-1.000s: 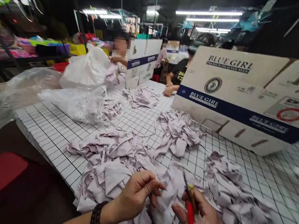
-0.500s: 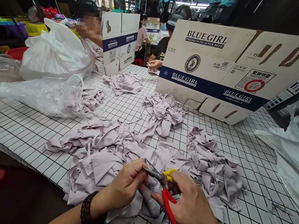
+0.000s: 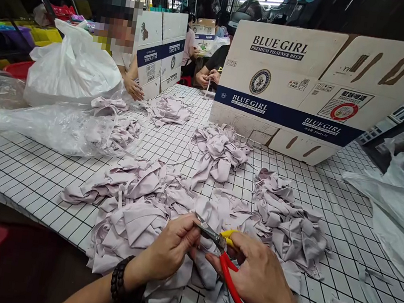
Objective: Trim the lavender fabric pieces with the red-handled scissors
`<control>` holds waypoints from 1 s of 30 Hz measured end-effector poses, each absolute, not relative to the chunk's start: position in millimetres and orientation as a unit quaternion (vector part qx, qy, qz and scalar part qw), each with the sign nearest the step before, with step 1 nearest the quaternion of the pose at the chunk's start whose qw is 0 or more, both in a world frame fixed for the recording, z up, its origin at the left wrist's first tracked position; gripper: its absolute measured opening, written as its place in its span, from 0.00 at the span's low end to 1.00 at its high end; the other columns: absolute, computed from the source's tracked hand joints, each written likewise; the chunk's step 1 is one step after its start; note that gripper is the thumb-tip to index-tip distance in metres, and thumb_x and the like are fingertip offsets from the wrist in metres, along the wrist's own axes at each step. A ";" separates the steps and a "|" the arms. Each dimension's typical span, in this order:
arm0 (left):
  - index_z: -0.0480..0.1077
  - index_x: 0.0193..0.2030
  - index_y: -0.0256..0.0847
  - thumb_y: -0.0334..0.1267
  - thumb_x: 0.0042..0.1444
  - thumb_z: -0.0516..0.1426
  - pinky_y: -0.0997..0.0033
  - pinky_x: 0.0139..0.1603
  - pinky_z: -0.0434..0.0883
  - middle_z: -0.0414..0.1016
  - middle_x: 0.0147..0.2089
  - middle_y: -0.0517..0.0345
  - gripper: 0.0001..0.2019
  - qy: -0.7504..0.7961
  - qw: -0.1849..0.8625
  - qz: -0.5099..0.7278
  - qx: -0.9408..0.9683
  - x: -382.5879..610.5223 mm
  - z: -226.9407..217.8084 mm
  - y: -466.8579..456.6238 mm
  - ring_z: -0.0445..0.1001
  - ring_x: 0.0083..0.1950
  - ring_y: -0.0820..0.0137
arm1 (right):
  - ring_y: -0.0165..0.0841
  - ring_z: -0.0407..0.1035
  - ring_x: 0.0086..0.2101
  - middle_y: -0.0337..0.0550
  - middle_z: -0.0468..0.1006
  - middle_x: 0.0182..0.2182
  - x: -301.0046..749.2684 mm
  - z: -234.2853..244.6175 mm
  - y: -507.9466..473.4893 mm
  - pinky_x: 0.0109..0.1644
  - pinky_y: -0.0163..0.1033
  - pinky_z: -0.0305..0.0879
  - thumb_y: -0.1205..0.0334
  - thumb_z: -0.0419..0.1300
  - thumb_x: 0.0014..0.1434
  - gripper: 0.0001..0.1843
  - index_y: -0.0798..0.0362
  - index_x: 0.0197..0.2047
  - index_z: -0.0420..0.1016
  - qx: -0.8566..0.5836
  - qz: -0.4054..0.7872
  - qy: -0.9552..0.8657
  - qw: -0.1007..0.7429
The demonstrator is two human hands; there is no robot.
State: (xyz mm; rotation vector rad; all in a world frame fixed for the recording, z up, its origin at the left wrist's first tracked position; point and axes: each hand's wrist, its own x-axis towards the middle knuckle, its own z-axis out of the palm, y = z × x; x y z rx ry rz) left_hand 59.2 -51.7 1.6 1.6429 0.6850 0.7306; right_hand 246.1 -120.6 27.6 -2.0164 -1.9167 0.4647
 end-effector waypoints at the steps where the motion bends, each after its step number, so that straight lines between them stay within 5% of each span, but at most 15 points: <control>1: 0.64 0.29 0.39 0.45 0.67 0.46 0.73 0.32 0.65 0.64 0.29 0.60 0.18 0.292 0.578 0.311 0.696 59.5 1.5 -51.9 0.67 0.26 0.74 | 0.30 0.60 0.22 0.35 0.67 0.20 246.3 26.7 -121.0 0.25 0.34 0.53 0.42 0.61 0.53 0.23 0.49 0.22 0.57 -0.706 0.162 -0.670 0.160; 21: 0.68 0.35 0.35 0.50 0.65 0.50 0.76 0.27 0.65 0.64 0.29 0.60 0.19 0.289 0.661 0.291 0.628 59.7 2.9 -53.3 0.68 0.25 0.76 | 0.27 0.55 0.20 0.32 0.60 0.16 251.8 15.3 -119.8 0.24 0.33 0.48 0.51 0.64 0.50 0.22 0.51 0.20 0.55 -0.683 0.166 -0.680 0.209; 26: 0.69 0.37 0.35 0.49 0.65 0.50 0.77 0.27 0.65 0.64 0.28 0.62 0.18 0.289 0.682 0.297 0.603 58.3 0.1 -53.7 0.69 0.25 0.77 | 0.25 0.49 0.18 0.31 0.54 0.15 260.1 11.5 -119.5 0.21 0.33 0.46 0.44 0.65 0.49 0.28 0.50 0.18 0.51 -0.677 0.395 -0.556 0.278; 30: 0.70 0.38 0.35 0.46 0.66 0.49 0.77 0.27 0.66 0.66 0.31 0.59 0.17 0.290 0.666 0.313 0.613 63.5 -2.0 -60.0 0.68 0.24 0.78 | 0.29 0.61 0.18 0.36 0.67 0.18 257.7 0.7 -121.6 0.25 0.36 0.61 0.33 0.55 0.54 0.28 0.51 0.23 0.63 -0.538 0.631 -0.375 0.414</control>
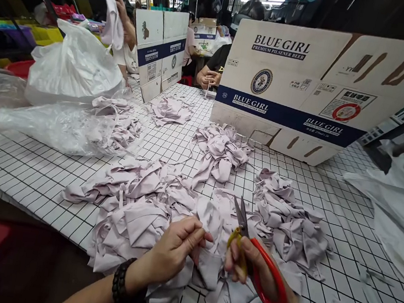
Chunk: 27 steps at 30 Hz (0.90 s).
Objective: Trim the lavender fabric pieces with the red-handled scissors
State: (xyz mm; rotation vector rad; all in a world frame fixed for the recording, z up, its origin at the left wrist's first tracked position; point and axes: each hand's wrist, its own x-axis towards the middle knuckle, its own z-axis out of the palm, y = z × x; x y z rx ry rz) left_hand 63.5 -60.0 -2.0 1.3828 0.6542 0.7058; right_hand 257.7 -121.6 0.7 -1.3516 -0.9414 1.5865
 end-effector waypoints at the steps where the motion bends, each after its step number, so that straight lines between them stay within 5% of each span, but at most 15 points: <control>1: 0.71 0.39 0.35 0.45 0.67 0.48 0.77 0.27 0.67 0.67 0.32 0.58 0.16 0.287 0.651 0.310 0.631 65.9 -2.4 -63.0 0.68 0.24 0.78 | 0.30 0.64 0.19 0.38 0.69 0.19 253.4 -2.4 -121.5 0.26 0.37 0.64 0.32 0.55 0.54 0.29 0.51 0.25 0.65 -0.504 0.669 -0.334 0.433; 4: 0.73 0.41 0.35 0.38 0.67 0.47 0.74 0.38 0.72 0.71 0.35 0.53 0.14 0.242 0.574 0.281 0.730 72.8 -3.3 -73.5 0.73 0.34 0.72 | 0.28 0.61 0.18 0.34 0.65 0.17 236.3 -11.8 -118.2 0.23 0.34 0.62 0.37 0.62 0.50 0.25 0.52 0.24 0.67 -0.485 0.696 -0.219 0.481; 7: 0.74 0.42 0.35 0.32 0.65 0.49 0.70 0.55 0.70 0.74 0.48 0.45 0.12 0.174 0.508 0.243 0.808 73.1 -3.9 -82.1 0.73 0.52 0.66 | 0.24 0.53 0.17 0.30 0.59 0.16 227.2 -19.6 -113.4 0.18 0.30 0.53 0.50 0.71 0.44 0.19 0.52 0.23 0.66 -0.514 0.667 -0.177 0.509; 9: 0.74 0.43 0.36 0.31 0.64 0.51 0.71 0.59 0.68 0.71 0.55 0.43 0.11 0.157 0.496 0.224 0.824 67.3 -3.8 -84.9 0.71 0.58 0.66 | 0.25 0.57 0.20 0.31 0.62 0.19 230.9 -21.9 -111.9 0.21 0.31 0.56 0.56 0.73 0.42 0.17 0.52 0.25 0.69 -0.532 0.636 -0.191 0.525; 15: 0.75 0.48 0.42 0.34 0.64 0.53 0.68 0.54 0.72 0.75 0.51 0.49 0.10 0.247 0.460 0.238 0.819 47.4 -3.8 -67.9 0.75 0.52 0.67 | 0.28 0.60 0.27 0.34 0.65 0.24 261.4 -3.3 -122.1 0.30 0.31 0.61 0.54 0.73 0.43 0.17 0.52 0.29 0.70 -0.563 0.561 -0.271 0.544; 20: 0.69 0.56 0.40 0.29 0.56 0.56 0.49 0.64 0.61 0.65 0.64 0.43 0.19 0.274 0.331 0.235 0.872 78.6 -15.8 -17.8 0.64 0.64 0.56 | 0.28 0.55 0.23 0.33 0.61 0.23 270.2 24.2 -140.2 0.26 0.33 0.57 0.52 0.66 0.54 0.15 0.49 0.30 0.65 -0.494 0.619 -0.386 0.473; 23: 0.75 0.44 0.38 0.25 0.52 0.55 0.57 0.57 0.69 0.78 0.49 0.48 0.14 0.238 0.390 0.150 0.877 105.4 -24.0 8.7 0.74 0.52 0.59 | 0.29 0.58 0.25 0.35 0.63 0.25 278.4 41.8 -148.2 0.26 0.34 0.58 0.51 0.66 0.53 0.15 0.49 0.30 0.64 -0.481 0.604 -0.404 0.490; 27: 0.73 0.41 0.36 0.27 0.55 0.49 0.69 0.39 0.73 0.79 0.37 0.53 0.13 0.289 0.418 0.165 0.845 112.1 -21.5 25.3 0.76 0.36 0.67 | 0.30 0.58 0.22 0.36 0.62 0.21 302.5 66.7 -153.9 0.21 0.35 0.58 0.48 0.70 0.46 0.21 0.49 0.24 0.63 -0.547 0.514 -0.411 0.518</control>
